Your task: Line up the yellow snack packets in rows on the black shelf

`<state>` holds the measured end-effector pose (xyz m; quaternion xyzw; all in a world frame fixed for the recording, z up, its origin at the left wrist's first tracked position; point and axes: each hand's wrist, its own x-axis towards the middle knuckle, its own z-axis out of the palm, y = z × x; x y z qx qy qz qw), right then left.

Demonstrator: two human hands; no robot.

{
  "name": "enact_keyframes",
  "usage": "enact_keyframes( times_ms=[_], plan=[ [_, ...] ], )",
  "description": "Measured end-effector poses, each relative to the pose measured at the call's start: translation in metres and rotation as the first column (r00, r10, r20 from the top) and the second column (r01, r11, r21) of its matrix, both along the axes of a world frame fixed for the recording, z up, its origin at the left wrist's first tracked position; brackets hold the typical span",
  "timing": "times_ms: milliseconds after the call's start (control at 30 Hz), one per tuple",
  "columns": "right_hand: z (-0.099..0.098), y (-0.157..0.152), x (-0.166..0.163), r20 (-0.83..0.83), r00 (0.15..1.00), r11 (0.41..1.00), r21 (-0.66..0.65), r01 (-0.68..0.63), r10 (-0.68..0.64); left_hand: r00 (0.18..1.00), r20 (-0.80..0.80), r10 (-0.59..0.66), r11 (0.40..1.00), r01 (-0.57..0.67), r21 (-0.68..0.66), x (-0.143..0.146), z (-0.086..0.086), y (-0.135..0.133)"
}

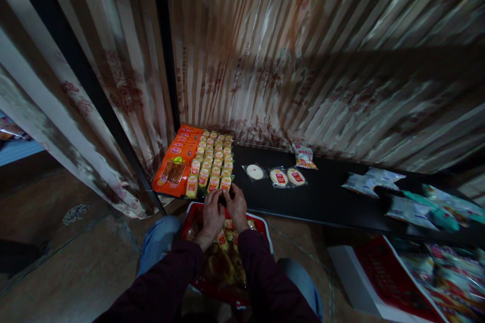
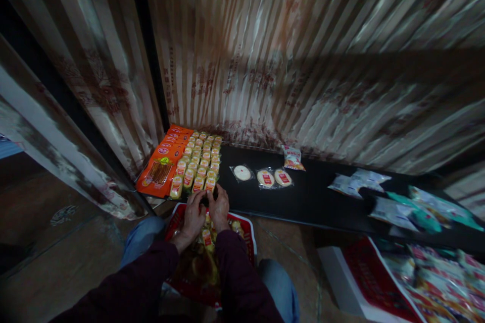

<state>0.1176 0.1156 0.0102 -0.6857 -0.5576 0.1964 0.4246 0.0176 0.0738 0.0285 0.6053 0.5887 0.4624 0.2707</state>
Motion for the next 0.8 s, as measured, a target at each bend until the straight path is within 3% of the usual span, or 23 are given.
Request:
enact_keyframes(
  times_ms=[400, 800],
  plan=[
    [-0.002, -0.006, 0.002, -0.173, 0.985, 0.997, 0.074, -0.007, 0.02, 0.998, -0.062, -0.02, 0.999, 0.022, 0.033, 0.004, 0.005, -0.009],
    [-0.009, -0.054, -0.004, -0.186, 0.981, 0.991, 0.11, 0.079, -0.057, 0.993, -0.105, -0.056, 0.995, 0.046, -0.091, 0.01, -0.016, -0.045]
  ],
)
